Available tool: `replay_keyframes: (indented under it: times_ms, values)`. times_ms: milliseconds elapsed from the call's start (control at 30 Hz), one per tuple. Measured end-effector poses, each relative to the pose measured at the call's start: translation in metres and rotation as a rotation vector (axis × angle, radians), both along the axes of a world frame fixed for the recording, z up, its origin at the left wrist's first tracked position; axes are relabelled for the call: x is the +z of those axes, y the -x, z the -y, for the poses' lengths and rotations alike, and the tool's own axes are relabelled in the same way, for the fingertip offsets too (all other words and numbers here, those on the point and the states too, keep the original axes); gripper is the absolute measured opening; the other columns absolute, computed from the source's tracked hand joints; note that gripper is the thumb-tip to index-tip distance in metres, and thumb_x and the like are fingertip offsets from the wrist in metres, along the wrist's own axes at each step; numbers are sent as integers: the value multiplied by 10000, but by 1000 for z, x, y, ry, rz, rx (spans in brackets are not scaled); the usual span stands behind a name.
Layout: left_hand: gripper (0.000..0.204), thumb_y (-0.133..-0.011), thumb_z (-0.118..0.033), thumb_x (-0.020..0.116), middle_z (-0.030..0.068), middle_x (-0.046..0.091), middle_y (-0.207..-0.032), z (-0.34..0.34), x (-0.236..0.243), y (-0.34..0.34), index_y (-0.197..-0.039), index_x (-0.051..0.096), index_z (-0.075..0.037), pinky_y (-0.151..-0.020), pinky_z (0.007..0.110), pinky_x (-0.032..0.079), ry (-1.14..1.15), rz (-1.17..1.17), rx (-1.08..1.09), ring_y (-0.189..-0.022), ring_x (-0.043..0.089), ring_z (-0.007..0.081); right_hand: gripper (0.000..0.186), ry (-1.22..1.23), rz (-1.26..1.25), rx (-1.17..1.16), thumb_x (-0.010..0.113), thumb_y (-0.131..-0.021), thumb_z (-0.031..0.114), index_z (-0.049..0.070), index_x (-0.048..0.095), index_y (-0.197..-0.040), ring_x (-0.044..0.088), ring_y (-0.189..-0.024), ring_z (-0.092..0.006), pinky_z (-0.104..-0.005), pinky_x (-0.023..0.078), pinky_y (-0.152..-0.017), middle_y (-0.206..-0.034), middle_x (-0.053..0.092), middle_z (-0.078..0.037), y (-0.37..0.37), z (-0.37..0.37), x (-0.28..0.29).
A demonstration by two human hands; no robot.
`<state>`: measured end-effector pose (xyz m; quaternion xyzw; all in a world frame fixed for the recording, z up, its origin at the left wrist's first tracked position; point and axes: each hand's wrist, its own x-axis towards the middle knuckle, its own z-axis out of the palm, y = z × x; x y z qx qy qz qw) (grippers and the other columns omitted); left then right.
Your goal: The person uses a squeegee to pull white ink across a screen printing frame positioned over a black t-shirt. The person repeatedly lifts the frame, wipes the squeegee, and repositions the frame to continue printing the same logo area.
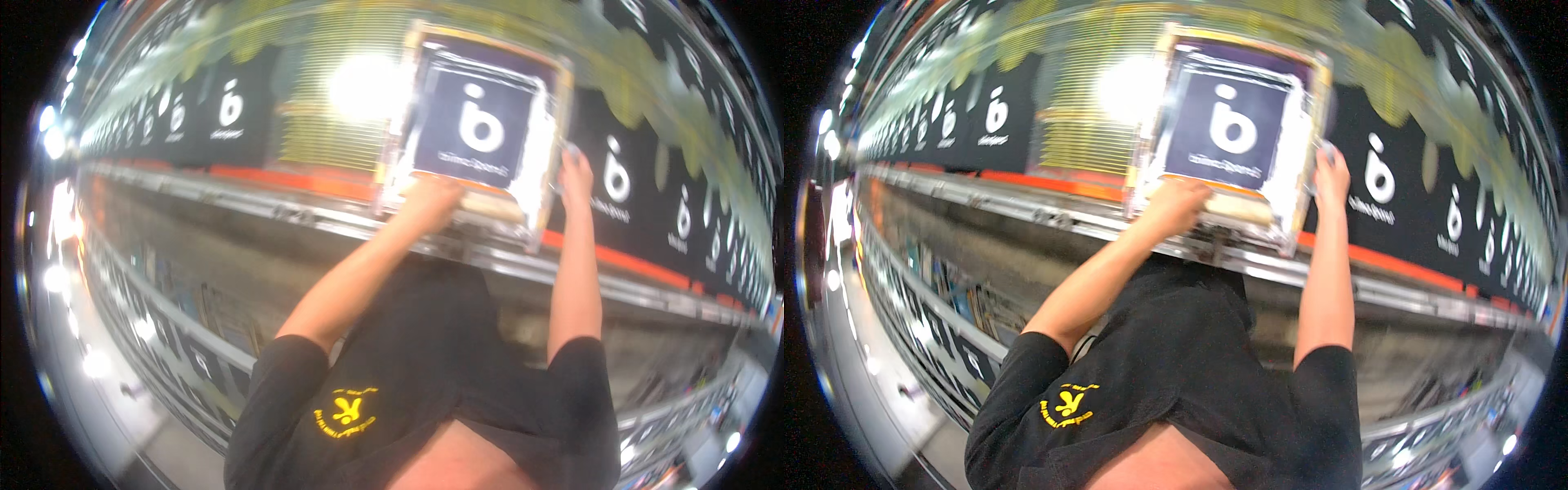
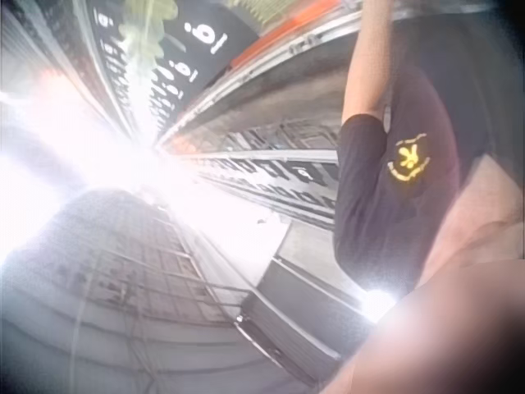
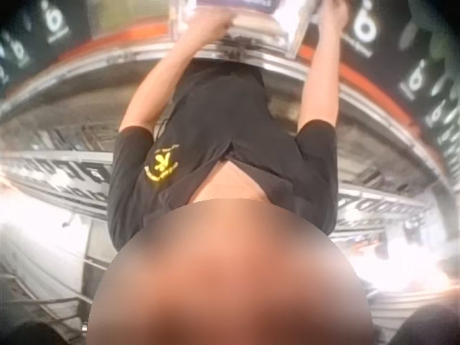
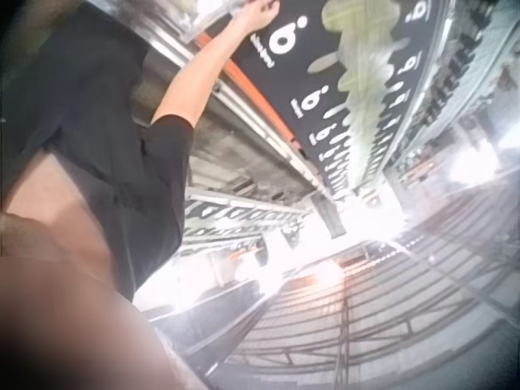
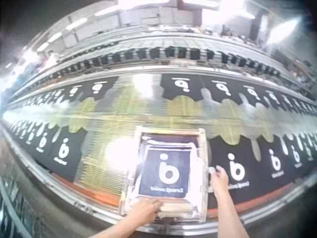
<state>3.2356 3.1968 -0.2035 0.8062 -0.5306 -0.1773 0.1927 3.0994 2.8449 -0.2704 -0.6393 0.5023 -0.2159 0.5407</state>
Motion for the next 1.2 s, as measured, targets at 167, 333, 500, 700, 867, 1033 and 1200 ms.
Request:
replay_keyframes:
  times_ms: [167, 333, 500, 700, 867, 1033, 1200]
  values:
    - [202, -773, -29, 677, 141, 715, -1026, -30, 21, -8, -974, 679, -39, -859, 491, 553, 191, 9, -11, -1016, 695, 367, 358, 119, 59, -82, 668, -1058, 274, -39, 760, -1204, 712, -965, -204, -341, 558, -885, -1077, 785, -125, -16, -15, 45]
    - [254, -739, -83, 746, 86, 676, -954, -105, 42, -58, -980, 667, -68, -792, 464, 544, 301, 26, 57, -963, 687, 307, 422, 425, 143, 2, 655, -1085, 238, -11, 622, -1424, 704, -960, -166, -313, 561, -862, -1172, 740, -114, -90, -130, 150]
    - [420, -657, -169, 856, 66, 654, -1000, -230, 37, -154, -1022, 659, -101, -752, 442, 532, 355, 89, 159, -953, 680, 281, 441, 283, 155, 95, 673, -1078, 220, 12, 600, -1460, 445, -649, -25, -230, 342, -550, -962, 696, -20, -200, -261, 178]
    - [489, -646, -217, 909, 52, 658, -1022, -361, 37, -297, -1059, 660, -134, -853, 450, 539, 243, 211, 159, -990, 678, 292, 407, 372, 152, 60, 736, -1015, 203, -20, 680, -1351, 657, -1031, -162, -317, 539, -913, -1204, 724, -113, -335, -385, 122]
    - [476, -569, -241, 953, 13, 661, -918, -436, 26, -380, -955, 685, -161, -777, 413, 567, 125, 331, 138, -923, 674, 255, 397, 359, 106, -2, 711, -1012, 289, 9, 722, -1294, 677, -1130, -265, -380, 494, -1043, -1238, 739, -173, -409, -482, 54]
    - [457, -735, -555, 878, 21, 662, -746, -482, 28, -462, -773, 688, -140, -647, 410, 569, 30, 387, 22, -732, 691, 247, 413, 180, 186, -44, 709, -1004, 248, 38, 675, -1358, 691, -1070, -223, -364, 525, -964, -1185, 739, -156, -451, -564, 36]
    - [675, -743, -747, 786, 95, 697, -760, -494, 25, -513, -851, 760, -82, -673, 458, 563, -275, 102, -60, -763, 712, 335, 422, 178, -2, -69, 697, -981, 294, 124, 678, -1367, 731, -946, -214, -362, 547, -864, -1059, 766, -137, -471, -592, 37]
